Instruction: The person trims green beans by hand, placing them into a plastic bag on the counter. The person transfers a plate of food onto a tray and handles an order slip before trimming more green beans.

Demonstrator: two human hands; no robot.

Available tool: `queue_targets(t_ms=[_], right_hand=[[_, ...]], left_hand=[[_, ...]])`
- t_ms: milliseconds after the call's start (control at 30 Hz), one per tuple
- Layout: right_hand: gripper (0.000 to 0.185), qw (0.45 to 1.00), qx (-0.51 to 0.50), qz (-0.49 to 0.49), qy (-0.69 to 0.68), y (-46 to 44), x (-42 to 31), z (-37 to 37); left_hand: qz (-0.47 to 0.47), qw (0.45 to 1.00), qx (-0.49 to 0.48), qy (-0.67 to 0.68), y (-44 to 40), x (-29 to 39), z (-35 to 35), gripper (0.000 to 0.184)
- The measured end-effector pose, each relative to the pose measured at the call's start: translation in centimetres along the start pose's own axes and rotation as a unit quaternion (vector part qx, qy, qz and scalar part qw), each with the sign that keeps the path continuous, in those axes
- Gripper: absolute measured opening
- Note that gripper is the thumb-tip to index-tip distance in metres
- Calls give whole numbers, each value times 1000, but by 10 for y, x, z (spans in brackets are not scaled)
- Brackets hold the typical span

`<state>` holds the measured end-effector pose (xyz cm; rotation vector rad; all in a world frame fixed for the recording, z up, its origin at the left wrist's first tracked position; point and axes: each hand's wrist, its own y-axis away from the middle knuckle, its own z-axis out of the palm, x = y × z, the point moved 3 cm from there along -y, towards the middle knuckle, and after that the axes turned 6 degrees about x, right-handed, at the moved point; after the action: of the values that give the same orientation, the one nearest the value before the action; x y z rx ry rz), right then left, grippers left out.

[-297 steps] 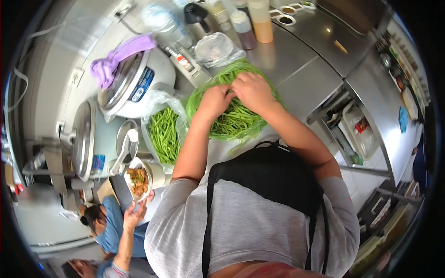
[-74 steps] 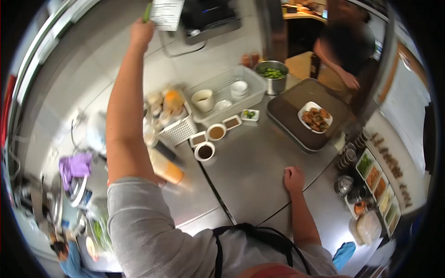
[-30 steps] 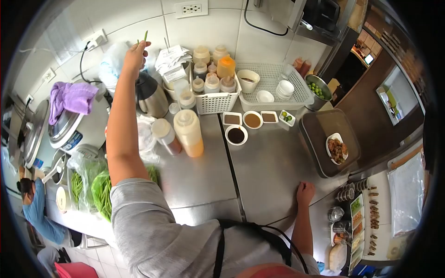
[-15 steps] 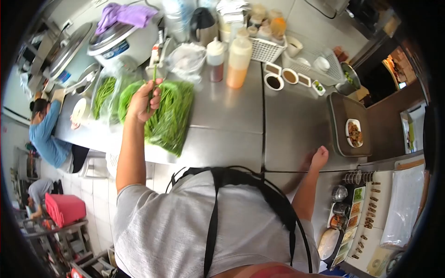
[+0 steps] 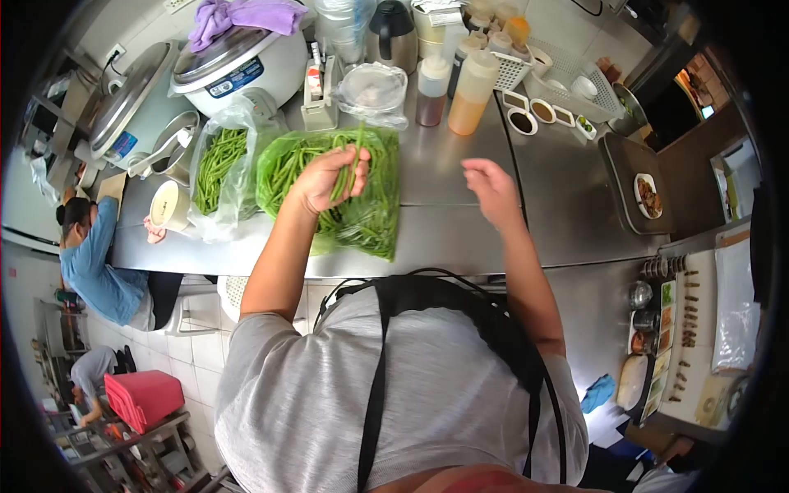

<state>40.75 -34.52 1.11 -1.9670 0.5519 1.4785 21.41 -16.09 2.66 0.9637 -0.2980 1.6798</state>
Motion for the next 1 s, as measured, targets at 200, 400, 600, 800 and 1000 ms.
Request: queue_targets(t_ms=[200,400,600,800,1000], right_hand=[[26,984,-125,91,-92,-15,-42,131],[11,926,-119,231,-273,3,-19,197],[10,942,-15,-227,247,0,-48,229],[7,918,53,-223,323,-10,-41,218],[8,954,15,-111,279,-10,-40,217]], left_hand=[[-56,981,-51,-180,28,12,-41,22],[-91,953,-101,-272,39,11,-86,26],[-121,969,-81,-201,42,14,-101,22],[-98,993,-66,-16,27,6,-116,18],[-40,985,43,161,15,21,-131,19]])
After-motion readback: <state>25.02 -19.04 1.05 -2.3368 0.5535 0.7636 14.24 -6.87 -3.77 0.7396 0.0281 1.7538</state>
